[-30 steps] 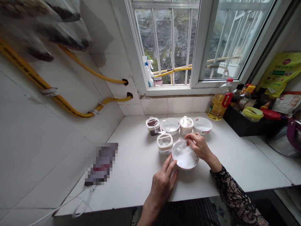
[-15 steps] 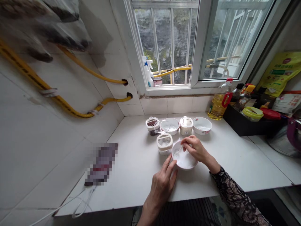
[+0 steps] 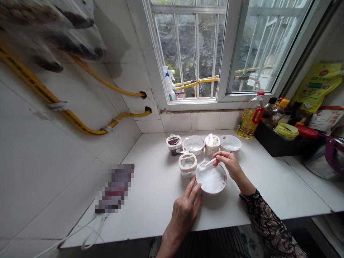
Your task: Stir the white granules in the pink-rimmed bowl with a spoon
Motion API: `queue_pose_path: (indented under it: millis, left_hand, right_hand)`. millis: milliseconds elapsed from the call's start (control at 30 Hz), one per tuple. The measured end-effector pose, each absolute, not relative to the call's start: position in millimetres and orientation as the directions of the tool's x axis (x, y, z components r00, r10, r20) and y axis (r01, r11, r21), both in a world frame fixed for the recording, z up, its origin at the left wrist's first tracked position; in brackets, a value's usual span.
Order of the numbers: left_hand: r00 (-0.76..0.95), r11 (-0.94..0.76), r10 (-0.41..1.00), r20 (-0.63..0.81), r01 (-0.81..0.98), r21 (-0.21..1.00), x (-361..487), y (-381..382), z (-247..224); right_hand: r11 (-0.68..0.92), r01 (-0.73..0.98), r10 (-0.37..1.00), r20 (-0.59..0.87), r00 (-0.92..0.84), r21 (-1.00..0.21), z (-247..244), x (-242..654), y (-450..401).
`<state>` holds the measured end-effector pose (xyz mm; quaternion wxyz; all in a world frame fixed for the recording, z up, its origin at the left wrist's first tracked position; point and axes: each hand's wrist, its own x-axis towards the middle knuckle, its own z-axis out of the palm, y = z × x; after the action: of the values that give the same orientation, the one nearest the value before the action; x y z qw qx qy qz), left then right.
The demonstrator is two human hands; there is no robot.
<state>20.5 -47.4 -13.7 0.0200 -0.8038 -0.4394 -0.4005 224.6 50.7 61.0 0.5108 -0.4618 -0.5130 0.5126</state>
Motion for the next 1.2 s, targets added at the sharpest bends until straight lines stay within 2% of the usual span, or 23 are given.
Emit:
queue_pose_path:
  millis: [167, 300, 367, 433, 500, 533, 667, 767, 833, 1000, 1100, 1200]
  left_hand:
    - [0.291, -0.617, 0.684, 0.669, 0.720, 0.318, 21, -46, -14]
    - [0.292, -0.621, 0.678, 0.675, 0.718, 0.314, 21, -46, -15]
    - [0.295, -0.624, 0.673, 0.678, 0.719, 0.307, 21, -46, -15]
    - [0.297, -0.626, 0.669, 0.681, 0.719, 0.302, 21, -46, -15]
    - [0.298, -0.628, 0.669, 0.681, 0.717, 0.304, 21, -46, -15]
    - [0.298, -0.628, 0.670, 0.680, 0.716, 0.305, 21, -46, -15]
    - [0.294, -0.619, 0.681, 0.671, 0.721, 0.312, 21, -46, -15]
    - [0.293, -0.614, 0.690, 0.662, 0.722, 0.320, 21, -47, -16]
    - [0.296, -0.610, 0.697, 0.653, 0.723, 0.323, 20, -47, -17]
    - [0.301, -0.602, 0.715, 0.630, 0.724, 0.337, 19, -48, -19]
    - [0.304, -0.607, 0.711, 0.635, 0.720, 0.335, 18, -48, -19]
    - [0.302, -0.612, 0.701, 0.646, 0.720, 0.328, 19, -48, -19]
  right_hand:
    - [0.127, -0.098, 0.989, 0.133, -0.058, -0.987, 63, 213, 52]
    - [0.360, 0.051, 0.932, 0.358, -0.052, -0.931, 64, 199, 46]
    - [0.545, 0.222, 0.839, 0.529, -0.131, -0.809, 64, 195, 43]
    - [0.712, 0.369, 0.699, 0.652, -0.293, -0.597, 64, 192, 41]
    - [0.802, 0.424, 0.586, 0.693, -0.420, -0.420, 64, 192, 40]
    - [0.816, 0.431, 0.561, 0.707, -0.431, -0.385, 65, 194, 40]
    - [0.758, 0.456, 0.609, 0.757, -0.238, -0.466, 68, 208, 38]
    - [0.669, 0.527, 0.673, 0.729, -0.127, -0.525, 64, 221, 40]
    - [0.636, 0.576, 0.699, 0.699, -0.149, -0.514, 60, 224, 42]
    - [0.646, 0.601, 0.741, 0.574, -0.347, -0.470, 49, 217, 46]
    - [0.634, 0.571, 0.769, 0.509, -0.387, -0.522, 49, 212, 44]
    - [0.568, 0.536, 0.822, 0.466, -0.327, -0.625, 52, 212, 43]
